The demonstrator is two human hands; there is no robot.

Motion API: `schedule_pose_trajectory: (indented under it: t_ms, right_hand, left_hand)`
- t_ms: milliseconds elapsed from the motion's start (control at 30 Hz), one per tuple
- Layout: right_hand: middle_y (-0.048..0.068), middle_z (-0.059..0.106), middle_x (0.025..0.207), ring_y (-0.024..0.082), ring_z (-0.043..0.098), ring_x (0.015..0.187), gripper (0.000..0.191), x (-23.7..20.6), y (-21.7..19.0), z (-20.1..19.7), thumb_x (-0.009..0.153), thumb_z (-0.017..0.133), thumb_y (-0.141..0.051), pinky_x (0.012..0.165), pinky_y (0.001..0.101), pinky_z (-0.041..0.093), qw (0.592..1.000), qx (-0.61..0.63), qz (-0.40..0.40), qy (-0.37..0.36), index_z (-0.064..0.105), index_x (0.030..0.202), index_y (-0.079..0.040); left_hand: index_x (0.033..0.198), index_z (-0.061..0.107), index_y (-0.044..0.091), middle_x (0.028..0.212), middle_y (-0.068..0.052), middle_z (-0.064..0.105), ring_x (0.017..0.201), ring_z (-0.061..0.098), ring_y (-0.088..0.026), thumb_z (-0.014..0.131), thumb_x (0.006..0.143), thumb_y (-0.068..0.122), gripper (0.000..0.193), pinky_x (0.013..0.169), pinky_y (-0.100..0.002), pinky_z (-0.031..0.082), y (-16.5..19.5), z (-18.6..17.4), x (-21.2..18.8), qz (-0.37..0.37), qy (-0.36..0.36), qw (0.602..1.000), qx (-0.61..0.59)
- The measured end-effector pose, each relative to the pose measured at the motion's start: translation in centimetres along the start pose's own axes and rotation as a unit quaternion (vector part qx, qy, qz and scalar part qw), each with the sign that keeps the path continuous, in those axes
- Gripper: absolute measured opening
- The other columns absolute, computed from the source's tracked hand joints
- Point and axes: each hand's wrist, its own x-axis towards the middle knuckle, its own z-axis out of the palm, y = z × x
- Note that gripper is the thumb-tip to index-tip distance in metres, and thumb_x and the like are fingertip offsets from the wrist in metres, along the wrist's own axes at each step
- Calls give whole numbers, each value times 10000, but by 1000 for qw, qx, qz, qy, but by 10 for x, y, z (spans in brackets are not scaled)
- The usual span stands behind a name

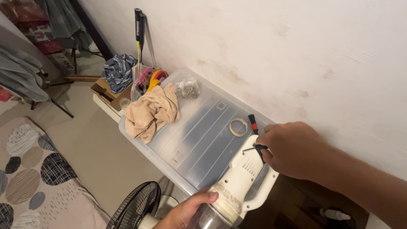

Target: The person uses a screwdriver to unscrew the housing of a handheld vacuum cleaner and detaches its dust canister and wand. They then move to a standing electric fan, unscrew its rear fasteners, and remove the front grille guard from the fan head.

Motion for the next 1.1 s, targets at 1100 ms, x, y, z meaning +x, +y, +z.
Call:
schedule_pose_trajectory:
  t_ms: [1100]
  right_hand:
    - [86, 651, 683, 274, 671, 566, 99, 6, 0, 1, 740, 727, -68, 540, 395, 526, 968, -161, -187, -37, 647, 792, -94]
  left_hand:
    - [1434, 577, 31, 1345, -121, 673, 1256, 614, -231, 764, 804, 327, 721, 1112, -373, 443, -2, 0, 11, 36, -83, 995, 36]
